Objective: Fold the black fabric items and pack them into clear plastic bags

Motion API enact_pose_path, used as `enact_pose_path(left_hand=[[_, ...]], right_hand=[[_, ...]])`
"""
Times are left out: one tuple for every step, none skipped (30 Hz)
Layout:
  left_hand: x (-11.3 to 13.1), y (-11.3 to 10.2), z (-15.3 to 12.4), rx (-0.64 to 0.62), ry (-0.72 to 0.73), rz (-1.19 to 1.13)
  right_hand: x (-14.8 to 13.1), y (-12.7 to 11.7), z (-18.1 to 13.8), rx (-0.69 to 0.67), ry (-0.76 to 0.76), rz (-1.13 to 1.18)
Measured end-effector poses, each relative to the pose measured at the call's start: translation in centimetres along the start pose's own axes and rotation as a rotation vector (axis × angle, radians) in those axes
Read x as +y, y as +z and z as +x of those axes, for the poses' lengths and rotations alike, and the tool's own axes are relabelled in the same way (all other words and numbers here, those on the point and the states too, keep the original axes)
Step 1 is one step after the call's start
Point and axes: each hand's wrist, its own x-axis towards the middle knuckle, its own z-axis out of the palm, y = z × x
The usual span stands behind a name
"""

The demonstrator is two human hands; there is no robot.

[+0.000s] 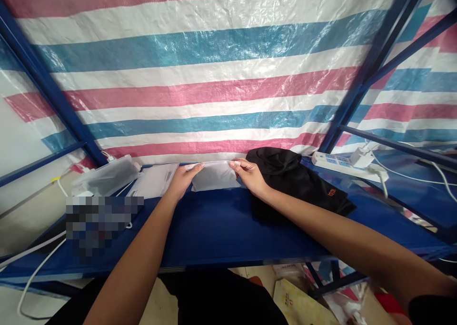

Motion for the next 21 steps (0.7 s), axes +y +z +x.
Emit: enact_pose_path(left_hand=[[0.0,-0.1,0.0,0.029,0.010,0.010],[0.1,-0.2,0.0,0.048,0.012,0.015],[0.2,-0.3,0.0,0.062,0.011,0.014],[0.3,-0.4,-0.1,0.072,0.014,0.010],[0.5,-0.5,-0.1,0.079,0.018,0.006],[0.6,-0.6,-0.1,0.084,0.022,0.007],[0.8,-0.7,-0.2,0.088,0.025,0.011],[0.9,-0.8,-0.2,0.092,0.027,0.019],[1.0,-0.8,-0.3,0.096,0.027,0.033],[1.1,-0.9,-0.3,0.101,0.025,0.051],[1.1,-0.9,-0.3,0.107,0.024,0.072],[1.2,-0.9,-0.3,0.116,0.027,0.092],[1.2,-0.9,-0.3,0.126,0.034,0.110],[1.3,-0.8,-0.3,0.138,0.046,0.127],[1.4,-0.8,-0.3,0.149,0.065,0.144],[1.6,-0.7,-0.3,0.166,0.095,0.165],[1.8,-0.6,-0.4,0.205,0.142,0.199],[2.2,-0.5,-0.5,0.278,0.213,0.250],[2.6,-0.3,-0.7,0.376,0.309,0.318],[3.0,-0.1,-1.0,0.482,0.427,0.397],[3.4,0.2,-1.3,0.572,0.557,0.478]], right_hand=[[-0.1,0.1,0.1,-0.009,-0.005,0.007],[-0.2,0.2,0.1,-0.018,-0.002,0.015],[-0.2,0.3,0.2,-0.025,0.007,0.021],[-0.3,0.3,0.3,-0.030,0.022,0.024],[-0.3,0.4,0.4,-0.035,0.038,0.027],[-0.4,0.5,0.5,-0.041,0.050,0.026],[-0.6,0.5,0.6,-0.048,0.055,0.022],[-0.8,0.6,0.6,-0.053,0.053,0.016],[-1.1,0.6,0.7,-0.057,0.051,0.010],[-1.3,0.7,0.6,-0.054,0.050,0.003],[-1.5,0.6,0.6,-0.051,0.051,-0.003],[-1.7,0.6,0.6,-0.049,0.060,-0.004],[-1.9,0.5,0.6,-0.057,0.079,0.003],[-2.0,0.4,0.6,-0.078,0.106,0.016],[-2.1,0.3,0.8,-0.112,0.138,0.032],[-2.1,0.2,1.2,-0.147,0.171,0.047],[-2.2,0.2,1.7,-0.167,0.198,0.057],[-2.2,0.2,2.5,-0.164,0.212,0.058],[-2.3,0.4,3.5,-0.139,0.208,0.051],[-2.5,0.8,4.7,-0.098,0.186,0.040],[-2.7,1.4,6.2,-0.061,0.150,0.032]])
